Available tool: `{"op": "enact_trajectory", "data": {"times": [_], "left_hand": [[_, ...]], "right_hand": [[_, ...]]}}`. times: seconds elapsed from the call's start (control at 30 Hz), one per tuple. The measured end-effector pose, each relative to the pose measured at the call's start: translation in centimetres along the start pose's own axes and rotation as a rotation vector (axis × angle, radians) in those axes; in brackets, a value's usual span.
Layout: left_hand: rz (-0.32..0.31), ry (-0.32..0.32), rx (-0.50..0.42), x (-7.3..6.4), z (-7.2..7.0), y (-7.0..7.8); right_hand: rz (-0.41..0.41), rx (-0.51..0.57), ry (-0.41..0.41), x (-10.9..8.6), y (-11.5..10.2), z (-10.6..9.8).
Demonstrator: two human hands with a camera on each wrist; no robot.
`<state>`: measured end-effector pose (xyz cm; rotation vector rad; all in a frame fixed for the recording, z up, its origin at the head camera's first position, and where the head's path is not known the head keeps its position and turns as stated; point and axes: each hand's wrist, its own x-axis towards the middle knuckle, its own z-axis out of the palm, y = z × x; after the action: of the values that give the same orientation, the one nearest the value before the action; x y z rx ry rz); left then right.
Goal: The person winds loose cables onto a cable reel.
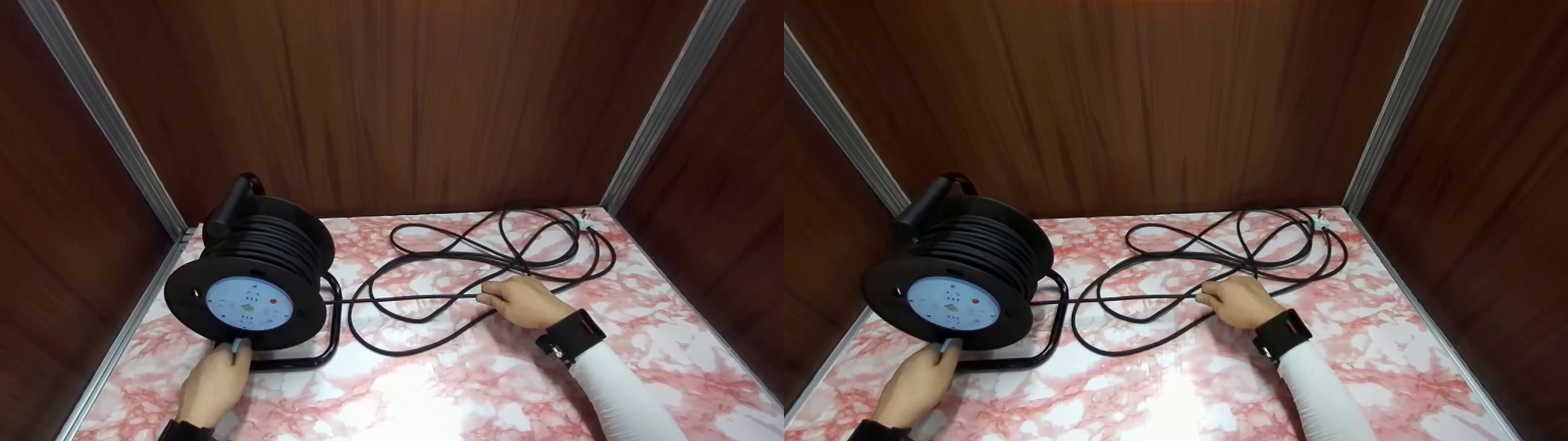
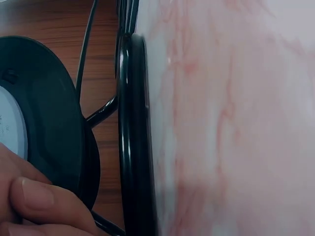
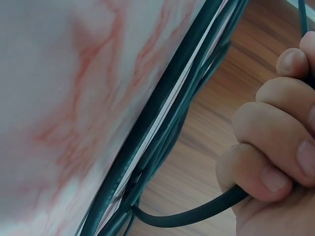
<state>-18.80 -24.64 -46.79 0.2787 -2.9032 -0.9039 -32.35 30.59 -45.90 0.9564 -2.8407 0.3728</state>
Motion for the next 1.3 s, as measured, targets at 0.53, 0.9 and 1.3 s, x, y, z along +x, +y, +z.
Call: {"op": "enact_trajectory", "data": {"times": [0.53, 0.9, 1.3], "left_hand": [[-0.013, -0.016, -0.048, 0.3, -0.7, -0.2], [-0.077, 0.042, -0.195, 0.4, -2.7, -1.4], [-0.153, 0.153, -0.389, 0.5, -5.9, -0.7]], "right_hand": [[-0.011, 0.057, -0.019, 0.0, 0.0, 0.2], [-0.049, 0.086, 0.01, 0.6, -1.4, 0.1], [-0.039, -0.09, 0.192, 0.4, -0.5, 0.3]]}}
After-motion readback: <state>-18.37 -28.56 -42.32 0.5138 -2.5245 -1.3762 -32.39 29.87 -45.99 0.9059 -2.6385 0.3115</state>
